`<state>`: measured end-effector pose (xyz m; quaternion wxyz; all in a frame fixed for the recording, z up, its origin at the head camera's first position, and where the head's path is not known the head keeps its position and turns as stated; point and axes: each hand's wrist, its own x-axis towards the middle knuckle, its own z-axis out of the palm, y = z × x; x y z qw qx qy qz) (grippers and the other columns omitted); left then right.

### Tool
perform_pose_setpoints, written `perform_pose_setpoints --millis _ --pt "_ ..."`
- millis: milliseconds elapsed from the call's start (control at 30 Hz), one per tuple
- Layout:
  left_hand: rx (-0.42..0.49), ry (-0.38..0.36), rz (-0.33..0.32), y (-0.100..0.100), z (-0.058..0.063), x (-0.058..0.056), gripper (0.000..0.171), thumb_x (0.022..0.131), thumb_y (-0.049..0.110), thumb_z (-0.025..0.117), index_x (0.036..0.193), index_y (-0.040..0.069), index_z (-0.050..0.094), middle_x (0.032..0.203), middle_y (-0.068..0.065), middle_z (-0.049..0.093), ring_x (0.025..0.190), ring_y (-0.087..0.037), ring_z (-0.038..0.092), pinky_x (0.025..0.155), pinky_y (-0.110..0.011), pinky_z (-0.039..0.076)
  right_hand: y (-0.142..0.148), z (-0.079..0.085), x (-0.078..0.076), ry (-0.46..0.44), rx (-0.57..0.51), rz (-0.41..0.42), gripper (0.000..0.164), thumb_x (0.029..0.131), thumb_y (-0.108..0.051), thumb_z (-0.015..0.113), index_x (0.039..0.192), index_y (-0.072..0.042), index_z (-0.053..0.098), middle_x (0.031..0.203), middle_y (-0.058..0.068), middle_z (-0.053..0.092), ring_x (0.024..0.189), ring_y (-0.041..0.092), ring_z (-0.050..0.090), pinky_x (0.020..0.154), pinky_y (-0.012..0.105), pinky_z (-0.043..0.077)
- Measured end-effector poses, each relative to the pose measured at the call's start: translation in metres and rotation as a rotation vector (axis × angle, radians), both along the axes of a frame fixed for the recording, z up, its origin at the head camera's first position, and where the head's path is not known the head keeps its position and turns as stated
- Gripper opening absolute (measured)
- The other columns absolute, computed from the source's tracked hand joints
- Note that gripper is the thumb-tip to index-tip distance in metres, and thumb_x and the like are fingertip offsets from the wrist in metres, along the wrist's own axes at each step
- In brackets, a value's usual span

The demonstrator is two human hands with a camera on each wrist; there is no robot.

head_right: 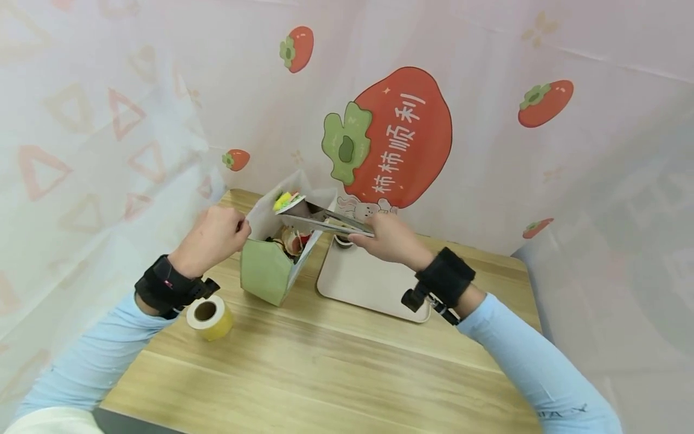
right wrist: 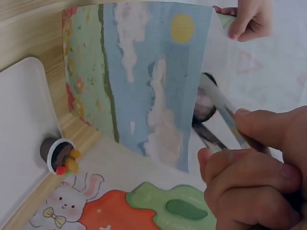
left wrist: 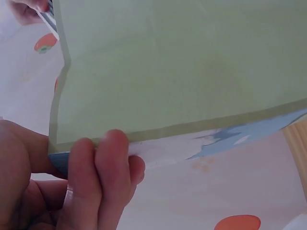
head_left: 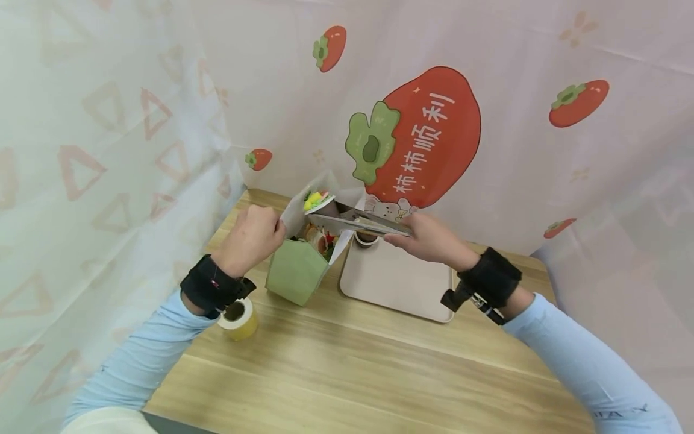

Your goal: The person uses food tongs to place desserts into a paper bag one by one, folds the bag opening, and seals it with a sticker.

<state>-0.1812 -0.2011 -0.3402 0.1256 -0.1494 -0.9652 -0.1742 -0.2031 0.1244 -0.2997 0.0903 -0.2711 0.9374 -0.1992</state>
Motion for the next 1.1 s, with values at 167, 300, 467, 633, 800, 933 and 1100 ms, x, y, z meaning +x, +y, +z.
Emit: perform_pose_setpoints --millis 167,300,467,633,800,933,1100 --pt "-0.013 0.009 -0.013 0.009 0.001 0.004 0.043 0.089 0.001 0.048 0.052 0.016 0.031 0.056 0.004 0.027 0.050 -0.014 0.032 0.046 -0.028 0.031 -0.022 -0.005 -0.009 -0.023 0.090 -0.040 0.027 0.094 -0.030 0.067 0.078 -0.009 0.064 0.056 -0.003 0.039 0.052 0.013 0.038 0.057 0.028 0.029" --pt "-0.047 0.028 -0.031 0.015 0.001 0.004 0.041 0.090 0.002 0.049 0.053 0.014 0.036 0.056 0.003 0.029 0.049 -0.014 0.037 0.046 -0.032 0.038 -0.038 -0.009 -0.020 -0.039 0.103 -0.061 0.026 0.093 -0.028 0.068 0.079 -0.007 0.063 0.060 -0.003 0.042 0.056 0.014 0.042 0.055 0.026 0.030" --pt "-0.052 0.046 -0.034 0.020 0.001 0.003 0.039 0.089 0.002 0.051 0.054 0.013 0.037 0.056 0.002 0.031 0.050 -0.015 0.037 0.045 -0.033 0.040 -0.054 -0.007 -0.034 -0.078 0.137 -0.079 0.025 0.093 -0.028 0.065 0.089 -0.004 0.061 0.066 0.000 0.046 0.059 0.016 0.045 0.054 0.025 0.034" --pt "-0.021 0.038 -0.037 0.021 0.001 0.001 0.039 0.088 0.001 0.050 0.054 0.014 0.035 0.056 0.002 0.030 0.050 -0.015 0.035 0.045 -0.030 0.035 -0.058 0.001 -0.040 -0.114 0.165 -0.071 0.027 0.093 -0.030 0.065 0.086 -0.004 0.062 0.066 0.000 0.046 0.060 0.016 0.045 0.056 0.026 0.034" --pt "0.016 0.038 -0.014 0.015 -0.002 -0.001 0.037 0.088 0.002 0.048 0.053 0.010 0.042 0.054 0.000 0.034 0.048 -0.016 0.036 0.045 -0.029 0.032 -0.048 0.015 -0.039 -0.149 0.127 -0.090 0.028 0.093 -0.032 0.066 0.076 -0.010 0.059 0.060 -0.003 0.043 0.056 0.014 0.041 0.056 0.027 0.032" --pt "0.032 0.044 -0.012 0.011 -0.002 -0.003 0.039 0.087 0.001 0.048 0.051 0.011 0.038 0.054 0.001 0.030 0.048 -0.016 0.034 0.046 -0.028 0.030 -0.032 0.031 -0.031 -0.138 0.095 -0.088 0.037 0.093 -0.034 0.065 0.068 -0.013 0.048 0.059 -0.004 0.031 0.055 0.014 0.032 0.058 0.028 0.028" --pt "0.049 0.042 -0.016 0.005 -0.003 -0.005 0.039 0.086 -0.001 0.048 0.052 0.013 0.034 0.054 0.002 0.029 0.049 -0.015 0.031 0.046 -0.028 0.027 -0.003 0.038 -0.015 -0.115 -0.046 -0.062 0.023 0.096 -0.031 0.064 0.099 -0.009 0.066 0.080 0.001 0.058 0.075 0.016 0.051 0.075 0.035 0.043"
